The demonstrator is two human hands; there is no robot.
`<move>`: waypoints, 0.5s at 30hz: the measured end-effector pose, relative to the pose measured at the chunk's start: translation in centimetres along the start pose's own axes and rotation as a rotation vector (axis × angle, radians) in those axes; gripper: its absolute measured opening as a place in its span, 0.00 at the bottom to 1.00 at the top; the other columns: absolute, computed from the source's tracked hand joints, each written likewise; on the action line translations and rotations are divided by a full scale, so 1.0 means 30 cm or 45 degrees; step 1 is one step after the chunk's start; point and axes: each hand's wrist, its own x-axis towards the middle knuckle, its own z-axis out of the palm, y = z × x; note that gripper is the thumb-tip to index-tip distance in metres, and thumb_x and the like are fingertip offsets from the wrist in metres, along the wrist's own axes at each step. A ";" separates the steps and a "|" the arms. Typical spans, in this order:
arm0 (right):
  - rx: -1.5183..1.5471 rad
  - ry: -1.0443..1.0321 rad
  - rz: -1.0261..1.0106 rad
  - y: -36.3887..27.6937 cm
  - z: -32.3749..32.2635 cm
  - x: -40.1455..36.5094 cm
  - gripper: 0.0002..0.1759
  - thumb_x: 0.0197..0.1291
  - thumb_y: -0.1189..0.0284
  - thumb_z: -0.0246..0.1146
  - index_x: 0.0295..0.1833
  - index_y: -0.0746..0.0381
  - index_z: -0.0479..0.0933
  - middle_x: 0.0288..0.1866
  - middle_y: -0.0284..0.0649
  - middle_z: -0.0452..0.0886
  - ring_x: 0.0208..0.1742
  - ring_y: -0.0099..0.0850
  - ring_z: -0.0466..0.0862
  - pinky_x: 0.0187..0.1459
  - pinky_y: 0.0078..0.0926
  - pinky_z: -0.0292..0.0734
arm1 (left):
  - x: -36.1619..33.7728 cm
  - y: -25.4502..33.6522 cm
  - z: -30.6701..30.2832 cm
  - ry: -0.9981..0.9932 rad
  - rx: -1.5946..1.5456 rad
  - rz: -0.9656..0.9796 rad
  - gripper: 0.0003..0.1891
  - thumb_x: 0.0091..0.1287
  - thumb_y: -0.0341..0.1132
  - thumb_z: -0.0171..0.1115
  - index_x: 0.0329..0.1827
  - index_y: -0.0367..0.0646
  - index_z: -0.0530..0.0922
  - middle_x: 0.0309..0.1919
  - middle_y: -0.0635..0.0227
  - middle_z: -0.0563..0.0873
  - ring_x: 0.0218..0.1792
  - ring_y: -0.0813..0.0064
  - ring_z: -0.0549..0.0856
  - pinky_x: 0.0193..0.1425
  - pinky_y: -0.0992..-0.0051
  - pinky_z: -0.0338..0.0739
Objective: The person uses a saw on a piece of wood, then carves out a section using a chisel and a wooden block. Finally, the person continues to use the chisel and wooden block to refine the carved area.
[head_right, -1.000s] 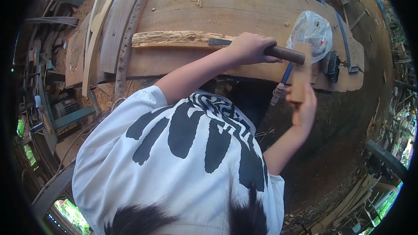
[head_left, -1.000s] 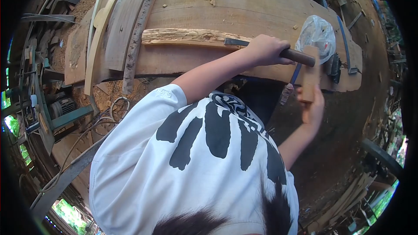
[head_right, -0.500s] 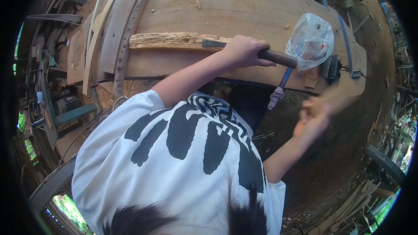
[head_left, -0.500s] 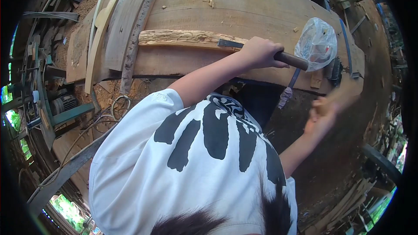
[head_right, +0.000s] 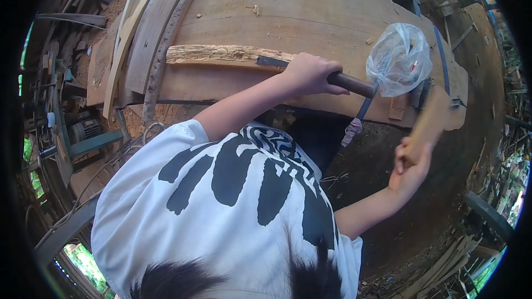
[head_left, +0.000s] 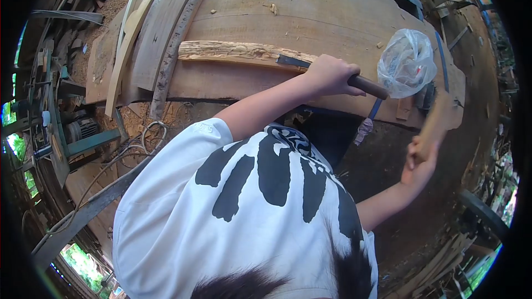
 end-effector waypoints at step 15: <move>-0.181 -0.274 0.241 0.183 0.155 -0.135 0.24 0.72 0.55 0.53 0.52 0.68 0.68 0.31 0.45 0.78 0.22 0.27 0.77 0.14 0.15 0.60 | -0.007 -0.033 0.057 0.199 -0.024 0.048 0.27 0.52 0.65 0.68 0.29 0.46 0.83 0.22 0.61 0.84 0.28 0.58 0.85 0.35 0.62 0.78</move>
